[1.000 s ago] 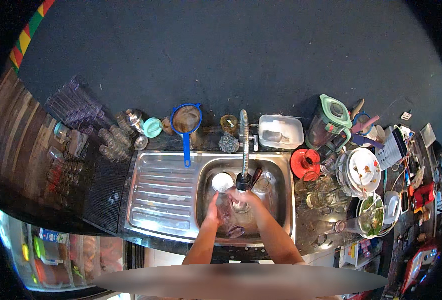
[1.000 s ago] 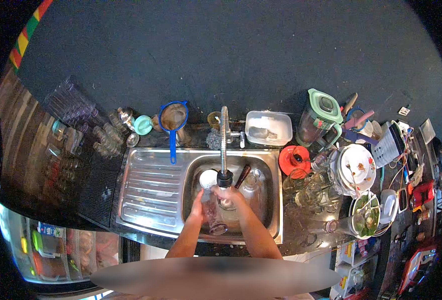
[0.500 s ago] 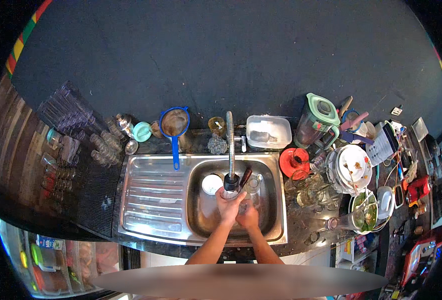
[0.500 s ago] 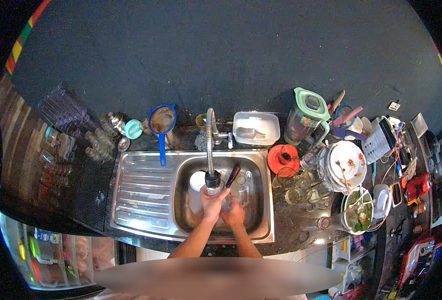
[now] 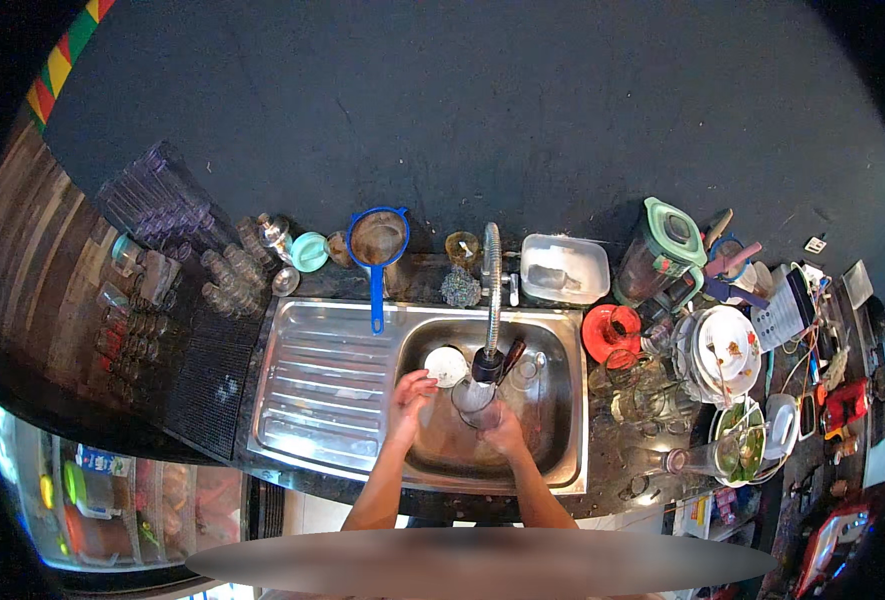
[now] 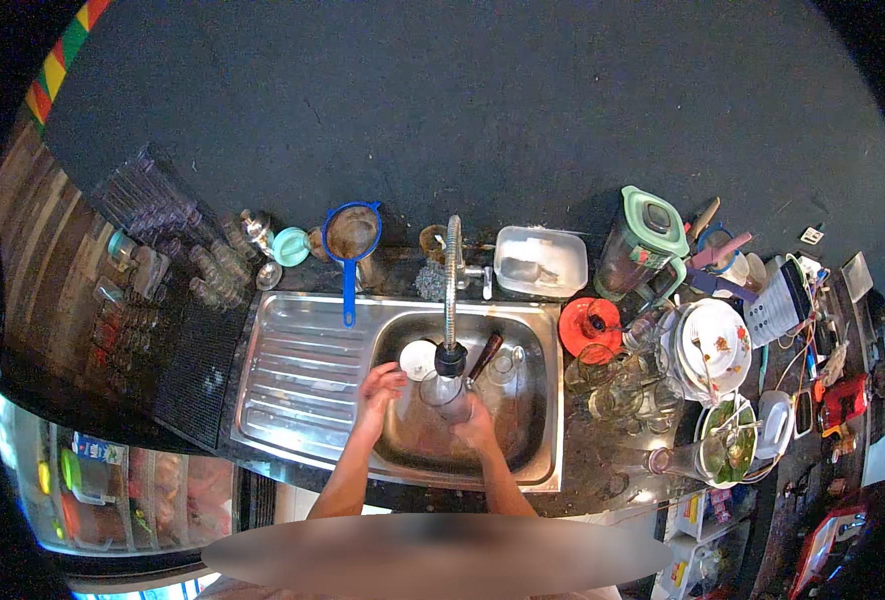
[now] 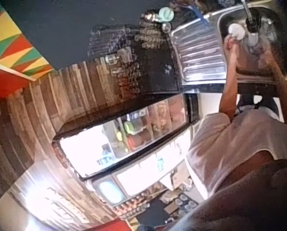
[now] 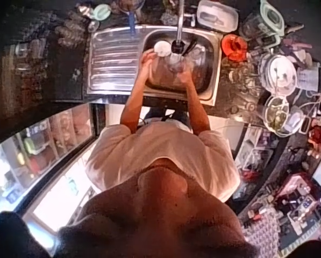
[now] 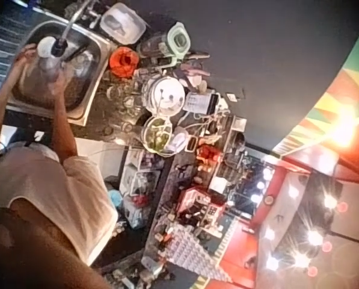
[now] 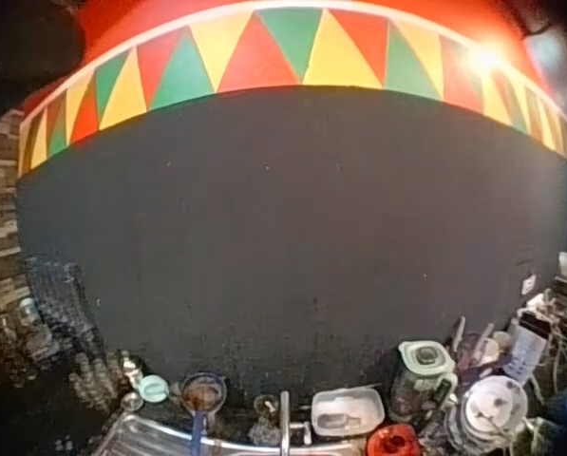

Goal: Wash several glasses in a sink using soap and water, then place them on a drying rack.

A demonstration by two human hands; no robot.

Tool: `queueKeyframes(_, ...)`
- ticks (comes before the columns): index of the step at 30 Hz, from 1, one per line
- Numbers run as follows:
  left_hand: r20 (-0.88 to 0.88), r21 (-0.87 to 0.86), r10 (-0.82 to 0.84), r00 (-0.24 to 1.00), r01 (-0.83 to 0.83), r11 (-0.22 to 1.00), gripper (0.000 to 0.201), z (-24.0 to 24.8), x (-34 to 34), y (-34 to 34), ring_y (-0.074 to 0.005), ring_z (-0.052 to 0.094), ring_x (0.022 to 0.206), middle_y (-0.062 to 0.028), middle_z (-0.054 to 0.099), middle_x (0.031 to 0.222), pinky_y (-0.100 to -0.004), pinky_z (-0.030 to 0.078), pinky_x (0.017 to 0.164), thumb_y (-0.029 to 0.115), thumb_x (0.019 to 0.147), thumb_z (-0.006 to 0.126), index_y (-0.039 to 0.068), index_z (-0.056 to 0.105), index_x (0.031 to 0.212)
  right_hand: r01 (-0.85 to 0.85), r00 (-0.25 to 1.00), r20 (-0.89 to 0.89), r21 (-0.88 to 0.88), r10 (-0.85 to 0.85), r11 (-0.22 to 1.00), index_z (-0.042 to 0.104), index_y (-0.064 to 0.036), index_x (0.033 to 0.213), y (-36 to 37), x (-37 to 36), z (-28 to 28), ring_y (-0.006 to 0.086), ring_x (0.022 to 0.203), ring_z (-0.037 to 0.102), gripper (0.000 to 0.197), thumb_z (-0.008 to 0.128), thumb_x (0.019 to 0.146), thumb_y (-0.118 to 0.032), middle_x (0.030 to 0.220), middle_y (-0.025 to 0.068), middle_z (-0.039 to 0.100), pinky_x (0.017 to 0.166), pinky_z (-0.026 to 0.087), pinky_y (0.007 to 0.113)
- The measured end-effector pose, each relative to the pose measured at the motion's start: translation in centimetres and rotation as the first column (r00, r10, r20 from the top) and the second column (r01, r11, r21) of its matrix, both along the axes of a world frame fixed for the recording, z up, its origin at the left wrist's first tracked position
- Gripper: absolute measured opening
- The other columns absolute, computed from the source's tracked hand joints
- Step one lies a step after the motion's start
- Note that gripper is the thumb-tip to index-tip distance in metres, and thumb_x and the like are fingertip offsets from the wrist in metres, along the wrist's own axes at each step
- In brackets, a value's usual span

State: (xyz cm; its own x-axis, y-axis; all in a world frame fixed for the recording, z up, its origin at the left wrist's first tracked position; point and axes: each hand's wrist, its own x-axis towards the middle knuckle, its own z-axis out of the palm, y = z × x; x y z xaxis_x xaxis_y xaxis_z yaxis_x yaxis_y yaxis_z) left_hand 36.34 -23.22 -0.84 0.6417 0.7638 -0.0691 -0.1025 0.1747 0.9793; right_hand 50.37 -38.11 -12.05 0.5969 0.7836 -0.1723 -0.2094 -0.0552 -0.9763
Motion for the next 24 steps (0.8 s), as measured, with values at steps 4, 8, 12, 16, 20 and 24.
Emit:
queueKeyframes(4,-0.032,-0.078,0.076,0.997,-0.079,0.994,0.035,0.6,-0.8,0.3,-0.0158,0.056,0.088,-0.0073,0.06,0.097,-0.0277,0.043,0.076,0.012,0.075,0.049,0.006,0.051,0.11,-0.004,0.996,0.094,0.112,-0.006,0.994,0.053,-0.0035,0.096,-0.7,-0.2,-0.7,0.0124,0.074,0.054,0.046,0.064,0.053,0.005,0.085,0.0006,0.056,0.068,0.045,0.028)
queueKeyframes(8,-0.042,-0.116,0.086,0.995,-0.09,0.989,0.034,0.1,-1.2,0.3,-0.0149,0.056,0.087,-0.0065,0.06,0.095,-0.0274,0.044,0.075,0.012,0.076,0.049,0.006,0.052,0.109,-0.007,0.989,0.15,0.141,-0.015,0.99,0.053,-0.0031,0.094,0.1,-1.5,1.7,0.0108,0.072,0.054,0.043,0.063,0.053,0.005,0.081,0.0001,0.055,0.064,0.045,0.027)
queueKeyframes(12,-0.052,-0.11,0.072,0.996,-0.077,0.991,0.033,0.4,-1.1,0.4,-0.0137,0.056,0.086,-0.0059,0.06,0.094,-0.0267,0.044,0.075,0.013,0.076,0.05,0.008,0.053,0.108,0.131,0.959,0.266,-0.099,-0.101,0.986,0.052,-0.0033,0.096,-0.5,-0.9,1.3,0.0107,0.073,0.054,0.045,0.061,0.053,0.008,0.08,-0.0007,0.056,0.066,0.045,0.027)
queueKeyframes(16,-0.051,-0.139,0.057,0.997,-0.064,0.988,0.031,0.5,-1.2,0.9,-0.0129,0.056,0.084,-0.0058,0.06,0.094,-0.0258,0.043,0.074,0.013,0.077,0.05,0.008,0.053,0.108,0.025,0.999,0.022,0.131,-0.028,0.991,0.052,-0.0023,0.095,-0.7,-0.8,0.6,0.0096,0.068,0.053,0.045,0.061,0.053,0.008,0.08,-0.0008,0.056,0.061,0.044,0.027)
queueKeyframes(20,-0.05,-0.16,0.061,0.997,-0.069,0.985,0.03,0.2,-1.3,1.3,-0.0126,0.056,0.083,-0.0055,0.061,0.093,-0.0255,0.043,0.073,0.014,0.078,0.051,0.008,0.053,0.108,-0.073,0.991,0.117,0.088,0.063,0.993,0.051,-0.0017,0.102,-0.4,-0.9,-0.4,0.0126,0.08,0.054,0.049,0.061,0.054,0.003,0.089,0.0025,0.058,0.073,0.043,0.027)
queueKeyframes(24,-0.049,-0.157,0.047,0.998,-0.054,0.986,0.03,0.6,-0.7,1.4,-0.0126,0.057,0.082,-0.0055,0.061,0.092,-0.0252,0.043,0.073,0.015,0.079,0.05,0.007,0.052,0.108,-0.061,0.998,-0.018,0.11,0.063,0.992,0.052,-0.0004,0.099,-0.5,-0.8,-2.1,0.01,0.076,0.053,0.044,0.057,0.056,0.005,0.087,0.0019,0.055,0.065,0.043,0.026)
